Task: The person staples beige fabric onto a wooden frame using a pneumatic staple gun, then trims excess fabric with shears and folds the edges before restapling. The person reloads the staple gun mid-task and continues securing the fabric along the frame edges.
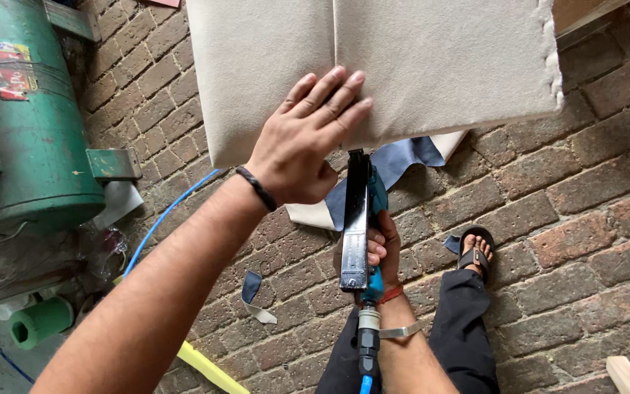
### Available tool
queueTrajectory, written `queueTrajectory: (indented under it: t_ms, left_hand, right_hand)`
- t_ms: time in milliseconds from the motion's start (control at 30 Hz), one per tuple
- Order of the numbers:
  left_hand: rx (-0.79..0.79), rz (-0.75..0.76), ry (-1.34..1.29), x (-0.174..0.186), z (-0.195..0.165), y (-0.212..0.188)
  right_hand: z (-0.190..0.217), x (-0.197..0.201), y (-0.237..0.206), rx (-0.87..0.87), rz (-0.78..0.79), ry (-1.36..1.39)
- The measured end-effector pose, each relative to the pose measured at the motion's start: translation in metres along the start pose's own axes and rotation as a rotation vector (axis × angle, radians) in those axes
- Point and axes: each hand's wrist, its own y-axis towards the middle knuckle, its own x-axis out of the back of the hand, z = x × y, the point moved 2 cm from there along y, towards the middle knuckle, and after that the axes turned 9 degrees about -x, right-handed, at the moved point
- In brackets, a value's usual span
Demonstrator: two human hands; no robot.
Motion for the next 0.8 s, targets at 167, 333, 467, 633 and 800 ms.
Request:
queueTrajectory:
  t_ms: [167,333,467,633,800]
  left_hand:
    - [0.083,-0.207,-0.453,0.010,0.006,-0.001]
    - [0.149,-0.400,-1.056,0.012,0.028,-0.010]
    - [0.396,-0.438,-1.418,0.031,0.000,-0.020]
    - [0.693,0.119,-1.323,0.058,-0.147,-0.023]
    - [0.779,0.354,-1.418,0.097,-0.180,0.008]
  right_hand:
    - [-0.005,0.004,-0.001,0.037,0.007,0.034]
    - [0.011,0.024,-0.013,0.117,-0.036,-0.060]
    - [0.007,-0.006,-0.039,0.336,-0.237,-0.218]
    - [-0.068,-0.112,-0.077,0.584,-0.491,-0.639]
    - [-0.126,-0.200,-0.161,0.554,-1.233,-1.252]
